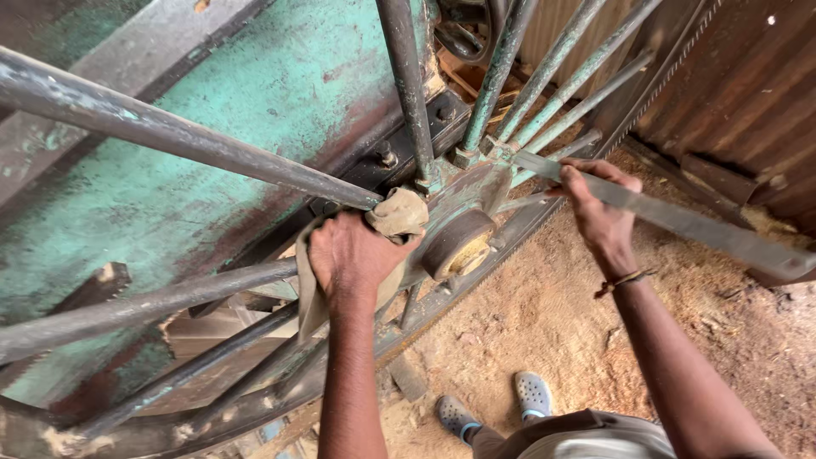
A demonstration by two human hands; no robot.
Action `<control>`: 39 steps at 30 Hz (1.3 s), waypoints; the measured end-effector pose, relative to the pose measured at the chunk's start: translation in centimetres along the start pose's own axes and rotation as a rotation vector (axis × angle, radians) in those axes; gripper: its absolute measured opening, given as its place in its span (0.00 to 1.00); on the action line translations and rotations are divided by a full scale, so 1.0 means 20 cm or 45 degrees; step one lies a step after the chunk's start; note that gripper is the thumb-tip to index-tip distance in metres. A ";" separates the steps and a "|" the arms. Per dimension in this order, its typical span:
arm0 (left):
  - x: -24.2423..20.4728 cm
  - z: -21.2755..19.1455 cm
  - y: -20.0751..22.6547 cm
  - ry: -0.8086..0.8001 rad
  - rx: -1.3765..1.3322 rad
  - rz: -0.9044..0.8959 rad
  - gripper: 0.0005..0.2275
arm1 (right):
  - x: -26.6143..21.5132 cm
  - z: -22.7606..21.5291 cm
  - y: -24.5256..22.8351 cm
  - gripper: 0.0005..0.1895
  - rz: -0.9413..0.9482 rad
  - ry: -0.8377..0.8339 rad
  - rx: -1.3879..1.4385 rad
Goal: The person wipes the metal frame and wheel of a large machine using a cloth and a metal bar. They clean various surfaces including the frame, wheel spokes, and central hub, removing dust and debris.
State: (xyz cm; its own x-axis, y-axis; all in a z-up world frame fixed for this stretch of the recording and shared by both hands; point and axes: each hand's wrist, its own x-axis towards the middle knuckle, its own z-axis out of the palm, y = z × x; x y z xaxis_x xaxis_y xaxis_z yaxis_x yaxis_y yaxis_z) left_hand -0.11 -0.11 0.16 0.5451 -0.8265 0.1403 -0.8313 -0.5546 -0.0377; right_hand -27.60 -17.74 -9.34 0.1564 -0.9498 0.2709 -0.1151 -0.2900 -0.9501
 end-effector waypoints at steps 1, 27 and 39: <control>0.00 0.01 0.00 -0.044 -0.012 -0.007 0.33 | -0.01 0.02 0.03 0.11 -0.065 -0.010 0.013; 0.02 0.03 -0.01 -0.107 0.063 0.013 0.38 | 0.04 0.09 -0.10 0.10 0.014 -0.075 -0.056; 0.03 0.08 -0.02 -0.134 0.047 -0.029 0.40 | 0.05 0.13 -0.04 0.11 -0.005 -0.092 -0.169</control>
State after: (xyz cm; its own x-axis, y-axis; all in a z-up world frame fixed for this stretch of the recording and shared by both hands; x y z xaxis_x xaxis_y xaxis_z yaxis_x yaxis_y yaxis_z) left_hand 0.80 -0.53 -1.28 0.5738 -0.8182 0.0367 -0.8150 -0.5748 -0.0727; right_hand -24.74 -18.07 -8.66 0.2270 -0.9391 0.2579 -0.2427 -0.3110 -0.9189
